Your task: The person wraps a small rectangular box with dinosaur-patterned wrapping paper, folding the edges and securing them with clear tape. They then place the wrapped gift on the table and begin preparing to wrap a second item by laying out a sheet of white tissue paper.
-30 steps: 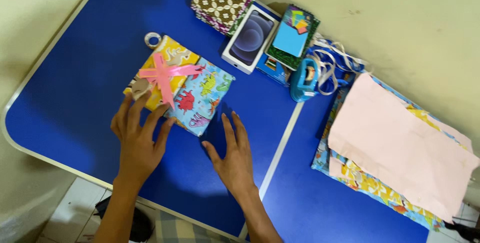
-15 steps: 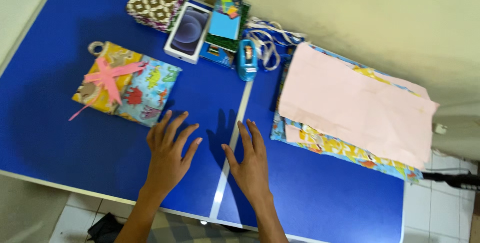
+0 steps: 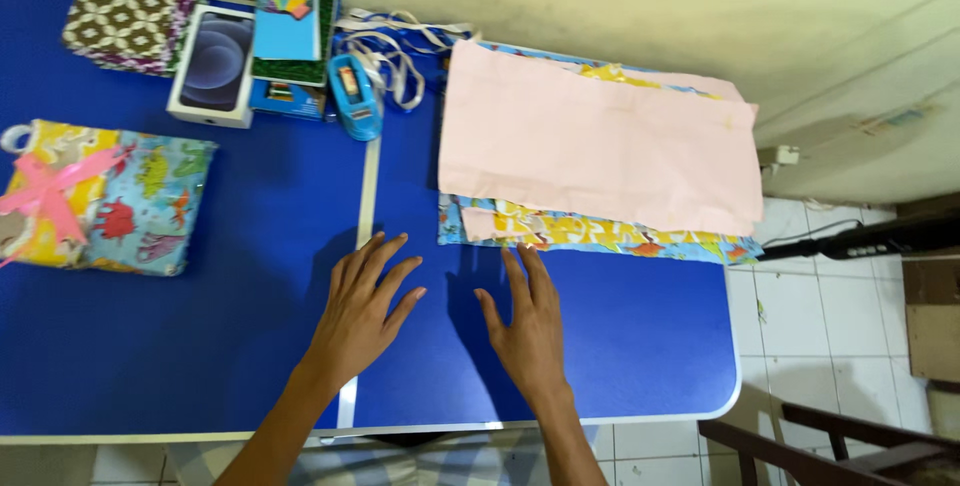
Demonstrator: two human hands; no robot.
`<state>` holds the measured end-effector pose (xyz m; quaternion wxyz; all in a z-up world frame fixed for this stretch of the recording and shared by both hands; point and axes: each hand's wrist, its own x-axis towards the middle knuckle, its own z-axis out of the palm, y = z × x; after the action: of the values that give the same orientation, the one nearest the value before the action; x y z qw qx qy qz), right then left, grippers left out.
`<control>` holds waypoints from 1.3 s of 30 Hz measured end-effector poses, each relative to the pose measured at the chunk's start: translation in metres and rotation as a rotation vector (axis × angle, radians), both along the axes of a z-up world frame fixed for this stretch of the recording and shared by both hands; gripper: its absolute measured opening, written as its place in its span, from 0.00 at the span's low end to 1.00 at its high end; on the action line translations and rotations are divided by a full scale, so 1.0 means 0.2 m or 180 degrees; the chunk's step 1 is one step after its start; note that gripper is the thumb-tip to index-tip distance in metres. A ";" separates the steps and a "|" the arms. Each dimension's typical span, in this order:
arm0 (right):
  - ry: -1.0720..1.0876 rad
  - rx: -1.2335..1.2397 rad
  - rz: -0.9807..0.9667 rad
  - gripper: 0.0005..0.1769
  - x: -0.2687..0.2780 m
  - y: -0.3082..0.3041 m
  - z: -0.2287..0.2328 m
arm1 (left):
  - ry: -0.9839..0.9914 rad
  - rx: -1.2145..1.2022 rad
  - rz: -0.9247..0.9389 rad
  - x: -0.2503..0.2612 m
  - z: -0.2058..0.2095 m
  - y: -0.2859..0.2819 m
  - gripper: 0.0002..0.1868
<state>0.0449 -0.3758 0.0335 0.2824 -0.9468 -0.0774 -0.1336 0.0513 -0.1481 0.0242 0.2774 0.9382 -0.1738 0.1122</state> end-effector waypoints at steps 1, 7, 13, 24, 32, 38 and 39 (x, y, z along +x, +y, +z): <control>-0.0038 -0.0059 0.0026 0.36 0.00 -0.05 -0.01 | -0.0034 0.0071 -0.0058 0.02 0.00 -0.02 0.22; -0.0099 -0.0466 0.0071 0.35 0.03 -0.31 -0.07 | -0.0085 0.0350 -0.0333 0.17 -0.02 -0.11 0.22; -0.0154 -0.0656 0.0057 0.33 0.12 -0.46 -0.14 | -0.0202 0.0498 -0.0584 0.33 -0.04 -0.19 0.22; -0.0137 -0.1063 -0.0180 0.34 0.42 -0.68 -0.30 | -0.0302 0.0981 -0.0531 0.62 -0.15 -0.34 0.26; -0.0065 -0.1136 -0.0069 0.27 0.55 -0.75 -0.37 | -0.0082 0.0703 -0.0463 0.71 -0.21 -0.38 0.28; -0.0155 -0.1078 -0.0125 0.23 0.58 -0.75 -0.40 | -0.0228 0.0175 -0.0517 0.73 -0.23 -0.36 0.27; -0.0184 -0.1093 -0.0138 0.23 0.58 -0.74 -0.41 | -0.0284 0.0113 -0.0513 0.74 -0.23 -0.36 0.26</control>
<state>0.1619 -0.5245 -0.0476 0.1114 -0.9783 -0.0868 -0.1515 0.1985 -0.2203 -0.0227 0.2608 0.9200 -0.2629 0.1282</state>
